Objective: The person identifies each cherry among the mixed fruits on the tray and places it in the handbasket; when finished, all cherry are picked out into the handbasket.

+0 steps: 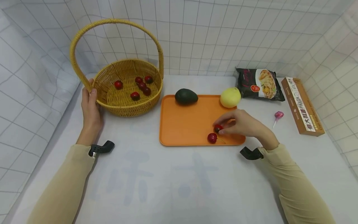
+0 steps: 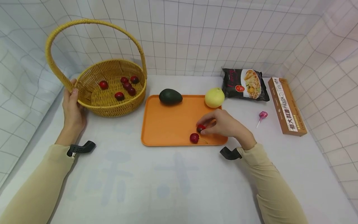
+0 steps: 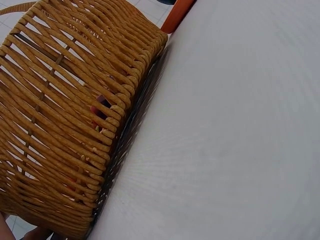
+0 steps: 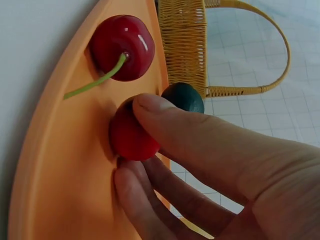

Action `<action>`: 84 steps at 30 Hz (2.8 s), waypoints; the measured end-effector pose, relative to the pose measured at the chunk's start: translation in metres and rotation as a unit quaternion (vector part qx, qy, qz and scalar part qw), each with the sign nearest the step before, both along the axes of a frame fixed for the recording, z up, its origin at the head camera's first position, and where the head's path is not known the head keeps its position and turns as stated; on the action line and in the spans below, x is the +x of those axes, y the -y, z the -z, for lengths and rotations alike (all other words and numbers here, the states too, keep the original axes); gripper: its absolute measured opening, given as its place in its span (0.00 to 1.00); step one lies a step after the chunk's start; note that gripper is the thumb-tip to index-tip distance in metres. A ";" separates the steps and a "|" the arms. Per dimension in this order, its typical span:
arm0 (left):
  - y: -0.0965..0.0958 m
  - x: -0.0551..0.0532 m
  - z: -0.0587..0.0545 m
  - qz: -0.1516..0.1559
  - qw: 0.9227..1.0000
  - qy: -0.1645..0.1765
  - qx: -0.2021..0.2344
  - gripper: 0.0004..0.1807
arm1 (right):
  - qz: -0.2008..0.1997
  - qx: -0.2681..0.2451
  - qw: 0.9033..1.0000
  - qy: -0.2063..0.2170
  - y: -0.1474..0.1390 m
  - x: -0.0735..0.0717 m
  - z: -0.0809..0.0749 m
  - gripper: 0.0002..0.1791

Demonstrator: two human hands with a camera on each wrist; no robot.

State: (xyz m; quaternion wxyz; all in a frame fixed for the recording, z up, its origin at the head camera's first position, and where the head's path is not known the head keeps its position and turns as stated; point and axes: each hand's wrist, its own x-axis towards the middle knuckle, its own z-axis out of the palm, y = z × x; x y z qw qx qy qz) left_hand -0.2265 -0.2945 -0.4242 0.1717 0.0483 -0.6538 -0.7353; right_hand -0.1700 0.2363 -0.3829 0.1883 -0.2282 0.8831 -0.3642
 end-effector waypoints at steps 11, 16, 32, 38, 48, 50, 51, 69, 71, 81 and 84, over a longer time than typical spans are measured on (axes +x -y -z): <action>-0.003 -0.003 -0.003 -0.005 1.000 -0.014 0.014 0.27 | 0.007 -0.007 1.000 -0.003 0.007 0.002 -0.003 0.18; -0.002 -0.005 -0.003 -0.003 1.000 -0.010 0.013 0.27 | 0.014 0.021 0.999 -0.030 0.006 0.001 -0.001 0.17; 0.001 -0.001 -0.003 -0.010 1.000 -0.015 0.010 0.27 | 0.048 -0.031 0.995 -0.079 0.016 0.004 -0.004 0.16; -0.001 -0.003 -0.003 -0.004 1.000 -0.007 0.021 0.26 | 0.061 -0.067 0.992 -0.084 0.029 0.001 -0.013 0.16; 0.005 0.004 -0.002 -0.016 1.000 -0.003 0.006 0.28 | 0.029 -0.083 0.990 -0.112 0.075 -0.014 -0.038 0.16; 0.005 0.003 -0.002 -0.014 1.000 -0.007 0.002 0.28 | 0.024 -0.087 0.989 -0.119 0.087 -0.019 -0.043 0.15; 0.005 0.002 -0.002 -0.012 1.000 -0.009 0.001 0.28 | 0.022 -0.088 0.988 -0.123 0.094 -0.022 -0.046 0.15; 0.001 0.000 -0.004 -0.003 1.000 -0.007 -0.021 0.29 | 0.001 -0.097 0.982 -0.165 0.220 -0.074 -0.064 0.15; 0.001 0.001 -0.004 -0.002 1.000 -0.005 -0.025 0.29 | 0.005 -0.096 0.981 -0.167 0.231 -0.078 -0.063 0.15; 0.002 0.002 -0.004 0.000 0.999 -0.001 -0.038 0.28 | 0.044 -0.109 0.982 -0.144 0.262 -0.092 -0.058 0.14; 0.002 0.002 -0.005 -0.004 0.999 0.000 -0.043 0.28 | 0.055 -0.113 0.982 -0.141 0.271 -0.098 -0.055 0.13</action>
